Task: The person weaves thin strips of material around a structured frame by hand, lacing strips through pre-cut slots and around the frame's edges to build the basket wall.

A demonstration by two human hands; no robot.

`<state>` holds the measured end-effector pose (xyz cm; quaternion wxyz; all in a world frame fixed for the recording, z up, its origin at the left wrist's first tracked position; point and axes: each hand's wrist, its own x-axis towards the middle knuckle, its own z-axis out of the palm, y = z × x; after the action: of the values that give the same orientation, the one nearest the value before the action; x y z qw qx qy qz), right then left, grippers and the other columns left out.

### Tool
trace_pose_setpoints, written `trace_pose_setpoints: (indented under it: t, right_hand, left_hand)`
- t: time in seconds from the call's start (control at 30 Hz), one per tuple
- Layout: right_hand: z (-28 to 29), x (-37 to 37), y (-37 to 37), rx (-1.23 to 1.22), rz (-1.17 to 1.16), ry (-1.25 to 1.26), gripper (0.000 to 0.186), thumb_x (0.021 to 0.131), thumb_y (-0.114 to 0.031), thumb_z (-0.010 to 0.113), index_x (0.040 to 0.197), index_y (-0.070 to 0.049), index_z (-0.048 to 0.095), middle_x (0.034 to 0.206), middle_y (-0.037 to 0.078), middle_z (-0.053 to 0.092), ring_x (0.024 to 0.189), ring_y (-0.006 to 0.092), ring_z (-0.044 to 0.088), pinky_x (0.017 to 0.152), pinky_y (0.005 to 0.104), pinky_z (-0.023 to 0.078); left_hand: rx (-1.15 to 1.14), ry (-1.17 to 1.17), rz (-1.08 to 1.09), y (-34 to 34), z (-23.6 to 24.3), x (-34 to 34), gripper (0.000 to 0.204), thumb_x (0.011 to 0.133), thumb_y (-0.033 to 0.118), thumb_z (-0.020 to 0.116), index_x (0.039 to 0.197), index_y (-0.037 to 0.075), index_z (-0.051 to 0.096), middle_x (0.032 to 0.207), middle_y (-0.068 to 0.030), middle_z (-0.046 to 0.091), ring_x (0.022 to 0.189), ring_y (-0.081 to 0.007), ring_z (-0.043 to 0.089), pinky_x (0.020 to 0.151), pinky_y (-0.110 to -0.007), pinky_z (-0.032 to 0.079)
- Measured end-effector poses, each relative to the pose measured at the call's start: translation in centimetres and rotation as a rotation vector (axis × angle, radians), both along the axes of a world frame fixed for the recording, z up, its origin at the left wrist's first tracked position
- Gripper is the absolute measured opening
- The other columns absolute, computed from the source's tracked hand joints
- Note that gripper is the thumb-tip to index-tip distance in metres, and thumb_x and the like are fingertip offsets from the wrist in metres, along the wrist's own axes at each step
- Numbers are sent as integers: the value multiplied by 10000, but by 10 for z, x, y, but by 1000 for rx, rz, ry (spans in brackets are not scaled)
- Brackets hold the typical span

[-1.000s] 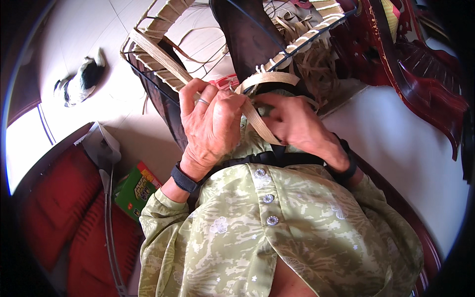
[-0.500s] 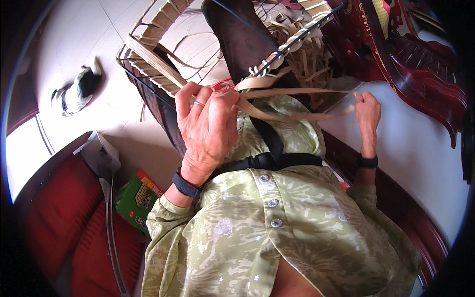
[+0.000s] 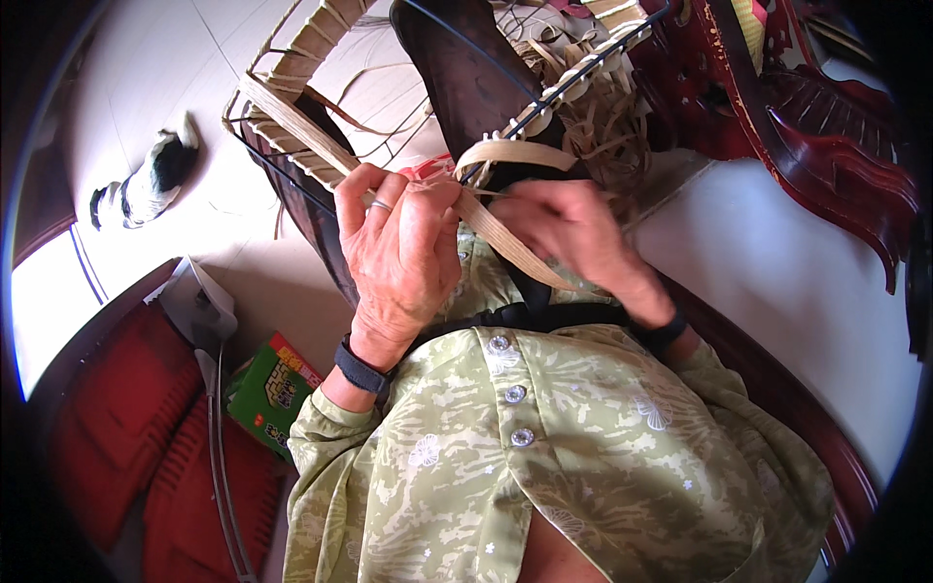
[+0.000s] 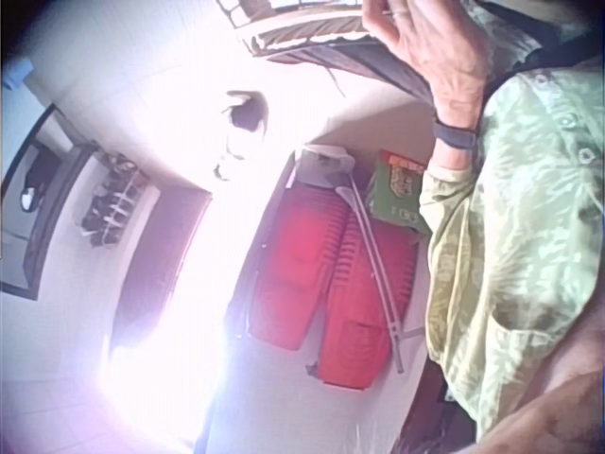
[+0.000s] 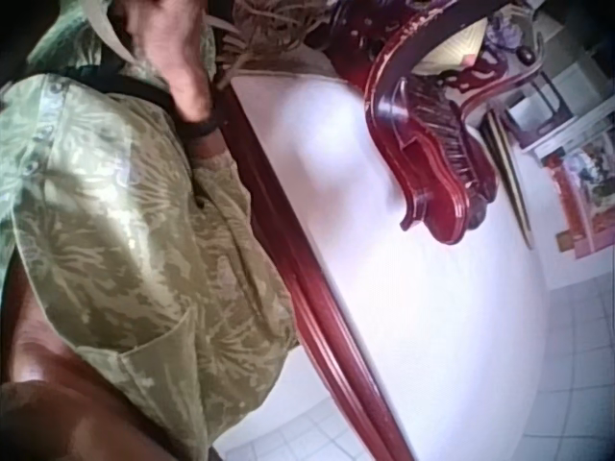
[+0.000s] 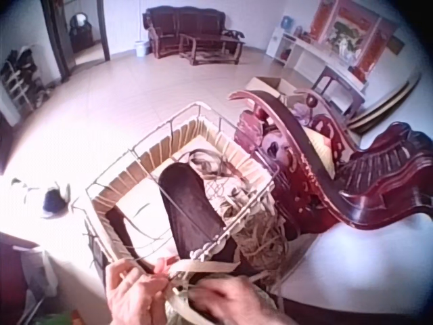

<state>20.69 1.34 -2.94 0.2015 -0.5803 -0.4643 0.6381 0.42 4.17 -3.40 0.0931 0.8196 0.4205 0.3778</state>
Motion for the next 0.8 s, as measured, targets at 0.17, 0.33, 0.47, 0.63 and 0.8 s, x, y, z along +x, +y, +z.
trace_pose_setpoints:
  t: [0.17,0.33,0.47,0.63,0.8]
  right_hand:
    - [20,108,-34,-15,-850,288,222,962,-205,559,772,-92,574,562,-63,396,435,47,344,407,233,268]
    - [-21,250,-66,203,-943,-687,323,918,-339,659,1037,-39,643,603,47,513,447,145,449,455,305,375]
    - [18,131,-18,40,-419,-1005,388,914,-328,695,1194,-61,667,856,105,710,678,140,630,652,296,500]
    - [19,3,-3,166,70,-382,189,947,-178,661,1075,-49,712,853,178,720,737,217,725,612,363,529]
    - [-1,-18,6,340,-11,61,204,960,-236,661,925,-39,702,581,14,578,513,84,510,468,277,398]
  left_hand:
    - [-76,-32,-7,-1,3,-2,242,718,20,717,932,50,609,880,-69,658,827,-248,633,868,-448,445]
    - [-54,-40,-39,3,3,-1,236,737,30,720,944,48,607,870,-72,654,808,-246,627,858,-441,443]
    - [-91,-47,-21,1,4,1,181,820,-51,579,971,35,629,834,-82,652,772,-282,562,910,-435,422]
    - [-80,-67,8,-1,-1,0,176,821,-49,587,966,38,635,813,-76,644,770,-274,583,922,-429,423]
    - [-50,-46,-21,2,4,-2,247,717,1,703,938,61,610,833,-48,643,778,-229,623,872,-434,443]
